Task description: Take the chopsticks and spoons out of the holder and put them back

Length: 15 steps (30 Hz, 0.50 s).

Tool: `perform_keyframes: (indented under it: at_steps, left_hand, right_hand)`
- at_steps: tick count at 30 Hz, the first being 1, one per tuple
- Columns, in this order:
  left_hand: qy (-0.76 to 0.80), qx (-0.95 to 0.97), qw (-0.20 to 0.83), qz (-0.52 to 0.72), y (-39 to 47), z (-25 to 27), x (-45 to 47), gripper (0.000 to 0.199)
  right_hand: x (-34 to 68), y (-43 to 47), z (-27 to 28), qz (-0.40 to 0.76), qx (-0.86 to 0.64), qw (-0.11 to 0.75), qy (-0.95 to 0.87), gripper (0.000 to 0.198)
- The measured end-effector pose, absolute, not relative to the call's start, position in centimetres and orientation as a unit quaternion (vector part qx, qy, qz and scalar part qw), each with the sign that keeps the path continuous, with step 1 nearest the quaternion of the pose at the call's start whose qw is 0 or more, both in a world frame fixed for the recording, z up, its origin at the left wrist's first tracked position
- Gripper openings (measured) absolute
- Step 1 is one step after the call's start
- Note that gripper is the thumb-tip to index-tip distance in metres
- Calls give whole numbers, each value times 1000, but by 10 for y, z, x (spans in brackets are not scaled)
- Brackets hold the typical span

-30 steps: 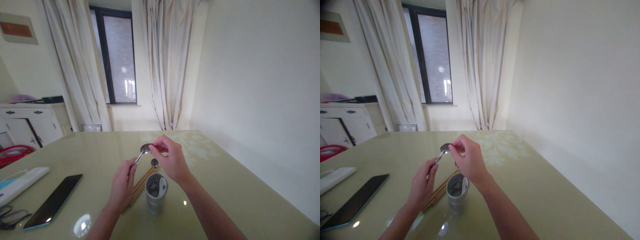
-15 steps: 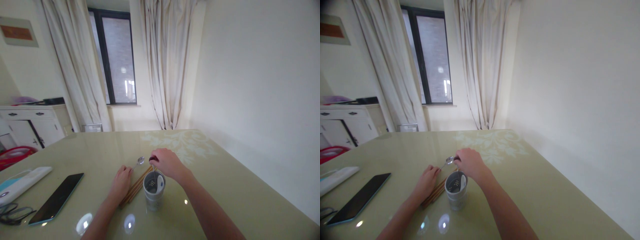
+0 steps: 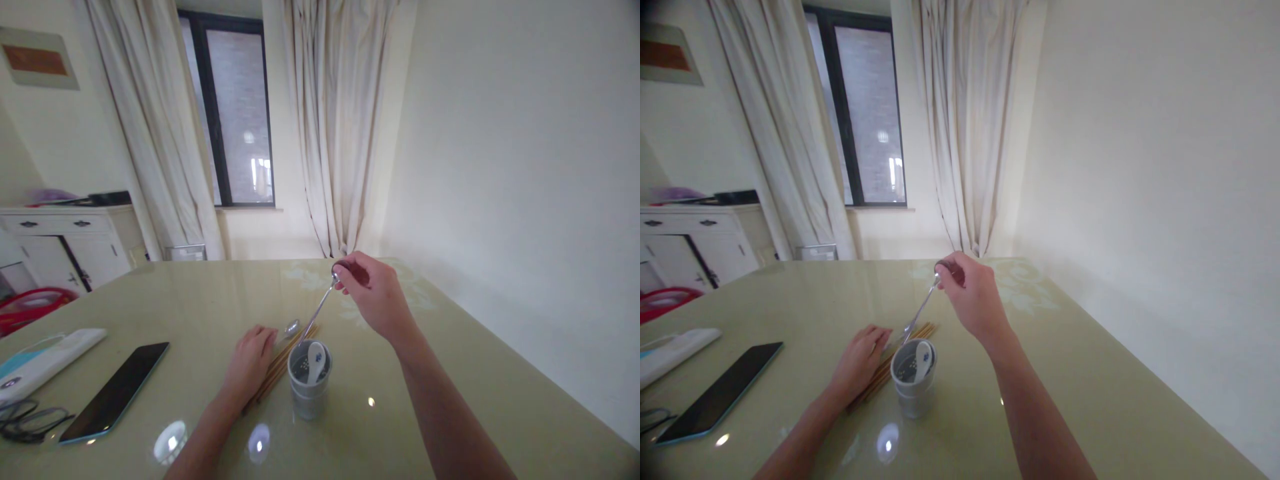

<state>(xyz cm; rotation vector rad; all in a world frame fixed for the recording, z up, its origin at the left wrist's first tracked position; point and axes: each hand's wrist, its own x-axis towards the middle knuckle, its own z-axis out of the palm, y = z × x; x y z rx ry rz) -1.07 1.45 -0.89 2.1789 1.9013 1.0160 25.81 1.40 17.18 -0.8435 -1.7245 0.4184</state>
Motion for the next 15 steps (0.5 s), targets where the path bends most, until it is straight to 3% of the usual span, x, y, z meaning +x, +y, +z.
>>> perform_keyframes:
  at_steps: [6, 15]
  left_hand:
    - [525, 668, -11, 527, -8, 18, 2, 45]
    - [414, 706, -60, 571, -21, 13, 22, 42]
  right_hand:
    - [233, 14, 157, 175, -356, 519, -757, 8]
    - [215, -7, 159, 171, -325, 609, -704, 5]
